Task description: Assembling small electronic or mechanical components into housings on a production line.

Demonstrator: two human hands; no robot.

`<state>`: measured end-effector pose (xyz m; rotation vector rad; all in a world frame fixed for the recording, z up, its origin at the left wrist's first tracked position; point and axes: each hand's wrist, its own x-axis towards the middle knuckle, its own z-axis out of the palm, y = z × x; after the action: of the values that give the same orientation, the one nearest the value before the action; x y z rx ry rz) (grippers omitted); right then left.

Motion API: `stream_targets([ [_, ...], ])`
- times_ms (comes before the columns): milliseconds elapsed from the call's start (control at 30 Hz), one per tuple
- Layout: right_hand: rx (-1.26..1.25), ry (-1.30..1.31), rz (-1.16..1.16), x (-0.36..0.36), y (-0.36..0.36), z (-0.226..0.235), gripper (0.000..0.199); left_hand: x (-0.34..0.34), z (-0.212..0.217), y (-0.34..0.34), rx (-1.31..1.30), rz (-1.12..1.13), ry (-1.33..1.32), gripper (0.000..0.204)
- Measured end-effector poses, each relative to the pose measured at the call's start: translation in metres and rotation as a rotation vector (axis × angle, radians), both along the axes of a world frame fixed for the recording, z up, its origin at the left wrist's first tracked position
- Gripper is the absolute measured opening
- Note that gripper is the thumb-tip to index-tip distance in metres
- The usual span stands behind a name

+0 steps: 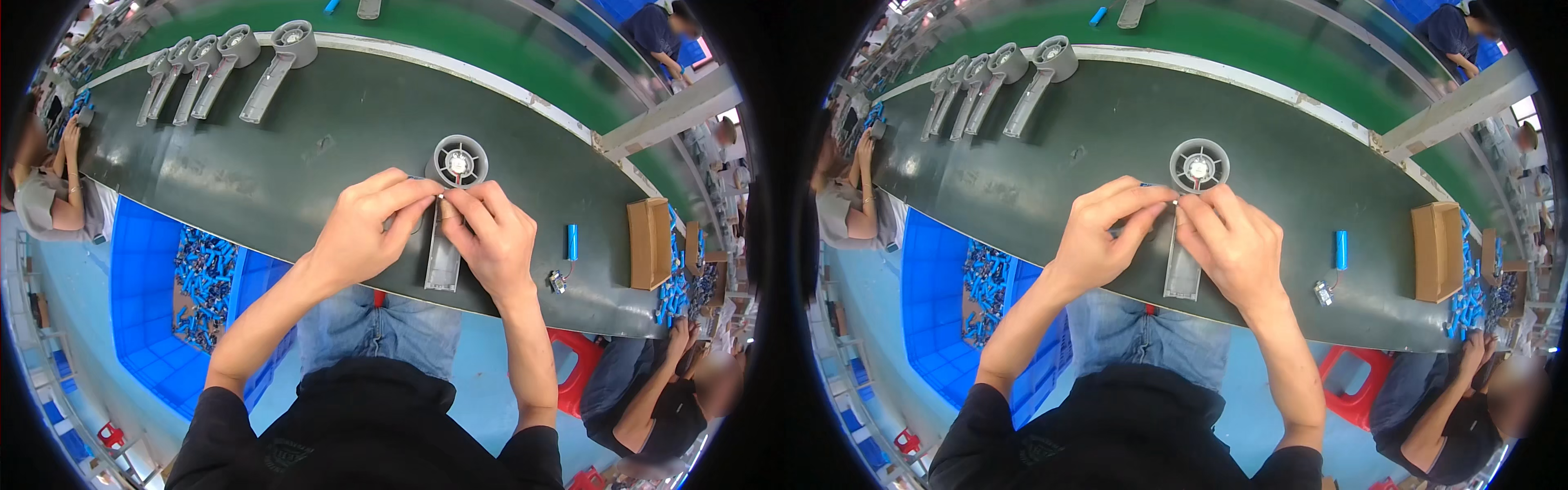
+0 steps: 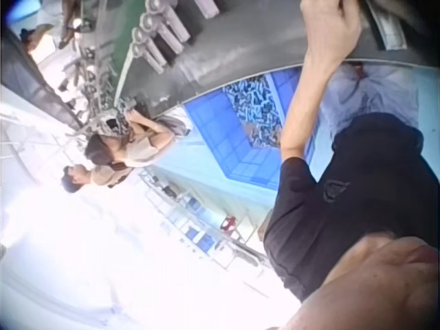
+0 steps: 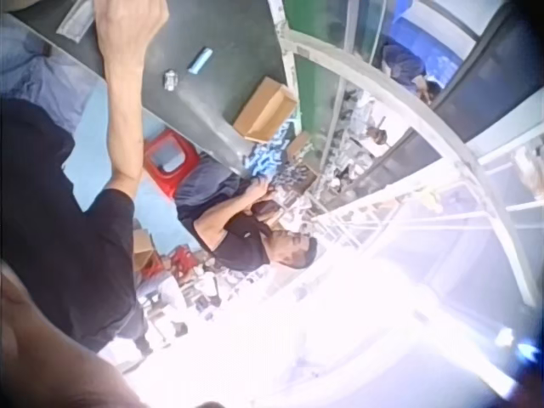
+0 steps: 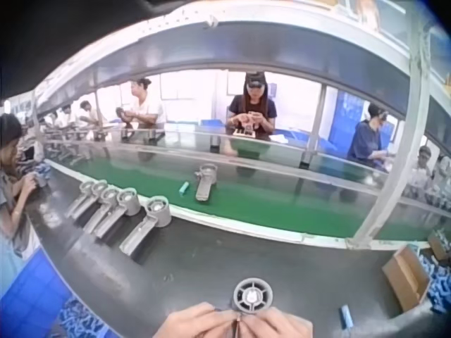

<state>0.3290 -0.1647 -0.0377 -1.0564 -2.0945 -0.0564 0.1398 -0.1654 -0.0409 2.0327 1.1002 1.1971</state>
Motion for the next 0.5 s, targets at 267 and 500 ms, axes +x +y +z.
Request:
stream_targets([
  [267,-0.262,0.27,-0.002,-0.006,-0.006,-0.003,0.013,0.0,-0.003,-0.013,-0.201,0.026,-0.156,0.028],
  [500,-0.303,0.289,0.024,-0.005,-0.006,-0.003,0.01,-0.012,-0.003,-0.004,-0.206,-0.132,-0.204,0.035],
])
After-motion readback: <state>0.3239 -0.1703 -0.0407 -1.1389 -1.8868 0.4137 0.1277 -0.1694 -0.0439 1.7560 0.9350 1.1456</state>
